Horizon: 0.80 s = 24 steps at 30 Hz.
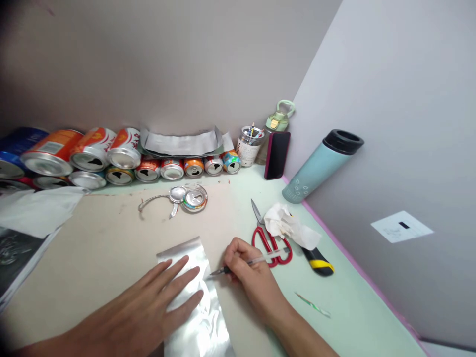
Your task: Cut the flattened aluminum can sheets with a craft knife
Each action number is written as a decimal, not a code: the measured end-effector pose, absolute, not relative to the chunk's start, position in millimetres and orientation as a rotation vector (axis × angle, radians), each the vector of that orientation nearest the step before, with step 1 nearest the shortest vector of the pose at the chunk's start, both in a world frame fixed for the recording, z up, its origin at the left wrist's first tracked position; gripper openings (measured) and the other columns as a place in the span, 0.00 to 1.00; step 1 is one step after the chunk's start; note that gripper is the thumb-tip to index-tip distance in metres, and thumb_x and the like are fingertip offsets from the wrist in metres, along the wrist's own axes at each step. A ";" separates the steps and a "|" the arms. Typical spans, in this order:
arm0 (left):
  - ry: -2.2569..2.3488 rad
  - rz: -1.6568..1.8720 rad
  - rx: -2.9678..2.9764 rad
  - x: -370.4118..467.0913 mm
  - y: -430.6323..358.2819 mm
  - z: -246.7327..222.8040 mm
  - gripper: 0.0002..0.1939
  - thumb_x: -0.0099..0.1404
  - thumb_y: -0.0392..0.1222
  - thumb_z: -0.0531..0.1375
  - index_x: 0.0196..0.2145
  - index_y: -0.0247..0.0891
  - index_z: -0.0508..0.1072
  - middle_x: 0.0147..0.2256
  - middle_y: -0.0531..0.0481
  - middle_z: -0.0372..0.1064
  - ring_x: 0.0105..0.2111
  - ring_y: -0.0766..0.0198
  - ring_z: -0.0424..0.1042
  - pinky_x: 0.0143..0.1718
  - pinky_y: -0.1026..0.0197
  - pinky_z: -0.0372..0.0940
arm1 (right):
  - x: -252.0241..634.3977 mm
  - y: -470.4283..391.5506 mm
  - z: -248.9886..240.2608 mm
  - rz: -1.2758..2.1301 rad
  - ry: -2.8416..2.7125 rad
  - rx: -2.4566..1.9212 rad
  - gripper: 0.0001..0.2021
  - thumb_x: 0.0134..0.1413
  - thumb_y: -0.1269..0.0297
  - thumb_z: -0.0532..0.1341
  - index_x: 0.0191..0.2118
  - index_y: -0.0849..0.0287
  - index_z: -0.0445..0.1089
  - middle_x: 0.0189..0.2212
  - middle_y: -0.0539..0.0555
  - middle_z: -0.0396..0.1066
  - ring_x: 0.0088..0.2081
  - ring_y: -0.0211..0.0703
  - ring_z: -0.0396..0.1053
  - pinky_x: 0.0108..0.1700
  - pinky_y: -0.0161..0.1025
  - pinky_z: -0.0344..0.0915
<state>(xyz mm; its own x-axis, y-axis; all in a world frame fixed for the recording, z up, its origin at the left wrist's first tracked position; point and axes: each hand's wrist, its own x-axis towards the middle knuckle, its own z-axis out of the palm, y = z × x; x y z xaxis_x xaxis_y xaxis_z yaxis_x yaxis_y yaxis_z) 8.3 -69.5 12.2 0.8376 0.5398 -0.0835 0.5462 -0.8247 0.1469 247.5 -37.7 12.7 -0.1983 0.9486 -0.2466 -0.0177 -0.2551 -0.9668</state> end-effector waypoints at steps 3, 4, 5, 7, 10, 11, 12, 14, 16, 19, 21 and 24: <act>0.857 -0.085 2.804 8.7 -68.8 12.5 0.36 0.60 0.29 0.66 0.65 0.37 0.66 0.68 0.28 0.56 0.67 0.30 0.57 0.62 0.29 0.62 | 247.2 -38.2 12.4 1.600 -1.066 -1.261 0.15 0.59 0.55 0.65 0.28 0.56 0.63 0.21 0.45 0.63 0.24 0.36 0.54 0.27 0.35 0.47; 0.852 -0.131 2.799 8.8 -68.0 16.2 0.35 0.60 0.29 0.66 0.64 0.37 0.67 0.67 0.27 0.58 0.66 0.30 0.59 0.61 0.29 0.63 | 246.4 -38.4 12.9 1.581 -1.056 -1.268 0.15 0.59 0.55 0.65 0.28 0.56 0.63 0.21 0.45 0.63 0.24 0.36 0.54 0.27 0.35 0.47; 0.845 -0.164 2.797 8.7 -67.1 20.4 0.34 0.60 0.29 0.66 0.63 0.36 0.67 0.66 0.27 0.59 0.65 0.30 0.60 0.60 0.30 0.64 | 245.4 -38.6 13.7 1.544 -1.074 -1.284 0.15 0.59 0.54 0.65 0.28 0.56 0.63 0.21 0.45 0.63 0.24 0.36 0.54 0.27 0.35 0.48; 0.809 -0.131 2.779 8.1 -66.6 26.2 0.34 0.61 0.30 0.66 0.64 0.36 0.66 0.67 0.27 0.58 0.66 0.31 0.60 0.61 0.30 0.64 | 242.2 -39.6 15.8 1.419 -1.183 -1.338 0.14 0.60 0.55 0.64 0.28 0.56 0.64 0.23 0.46 0.63 0.25 0.37 0.56 0.28 0.35 0.50; 0.818 -0.051 2.789 7.4 -70.2 17.9 0.37 0.61 0.32 0.68 0.66 0.37 0.63 0.68 0.28 0.57 0.68 0.32 0.57 0.62 0.30 0.63 | 236.2 -43.1 18.1 1.239 -1.403 -1.417 0.13 0.59 0.58 0.62 0.26 0.56 0.63 0.24 0.47 0.62 0.27 0.39 0.57 0.30 0.36 0.54; 0.852 -0.037 2.807 7.4 -72.3 11.0 0.36 0.61 0.31 0.68 0.65 0.38 0.64 0.68 0.28 0.58 0.68 0.32 0.57 0.62 0.30 0.63 | 234.4 -44.5 18.0 1.211 -1.453 -1.432 0.13 0.59 0.58 0.61 0.26 0.56 0.62 0.24 0.47 0.62 0.27 0.39 0.57 0.30 0.36 0.55; 0.882 -0.037 2.819 7.4 -74.5 3.4 0.37 0.61 0.31 0.68 0.65 0.39 0.64 0.68 0.29 0.57 0.68 0.32 0.56 0.62 0.30 0.62 | 232.9 -45.8 17.6 1.193 -1.489 -1.441 0.12 0.58 0.58 0.60 0.26 0.55 0.61 0.24 0.47 0.62 0.27 0.39 0.57 0.29 0.37 0.56; 0.912 -0.019 2.840 7.4 -78.0 -9.8 0.37 0.61 0.32 0.68 0.66 0.40 0.63 0.69 0.29 0.55 0.69 0.32 0.54 0.63 0.29 0.61 | 230.7 -47.5 15.6 1.165 -1.538 -1.453 0.12 0.59 0.58 0.58 0.26 0.55 0.60 0.24 0.48 0.62 0.27 0.40 0.57 0.29 0.37 0.56; 0.898 0.008 2.872 7.1 -79.1 -14.7 0.37 0.63 0.33 0.67 0.67 0.40 0.61 0.70 0.30 0.53 0.70 0.33 0.52 0.64 0.30 0.60 | 229.5 -48.3 13.4 1.125 -1.572 -1.454 0.12 0.60 0.58 0.57 0.27 0.55 0.60 0.24 0.48 0.61 0.26 0.39 0.57 0.28 0.37 0.56; 0.908 0.026 2.912 7.4 -75.2 -3.0 0.34 0.64 0.33 0.65 0.65 0.40 0.62 0.68 0.31 0.58 0.68 0.34 0.58 0.62 0.32 0.63 | 227.5 -49.3 12.5 1.064 -1.610 -1.450 0.12 0.61 0.60 0.57 0.27 0.54 0.59 0.23 0.47 0.60 0.26 0.39 0.56 0.27 0.37 0.56; 0.829 -0.037 2.899 8.1 -70.8 11.9 0.31 0.65 0.34 0.65 0.64 0.38 0.64 0.66 0.29 0.61 0.65 0.33 0.62 0.59 0.33 0.67 | 225.8 -50.5 13.3 1.036 -1.612 -1.452 0.12 0.62 0.61 0.56 0.27 0.54 0.58 0.23 0.47 0.59 0.25 0.39 0.55 0.26 0.37 0.55; 0.775 -0.151 2.823 9.5 -66.1 27.9 0.35 0.62 0.36 0.68 0.65 0.37 0.63 0.67 0.27 0.58 0.66 0.32 0.60 0.60 0.32 0.66 | 224.2 -52.8 14.1 1.036 -1.609 -1.452 0.13 0.63 0.62 0.56 0.27 0.53 0.57 0.23 0.47 0.59 0.25 0.39 0.55 0.26 0.37 0.55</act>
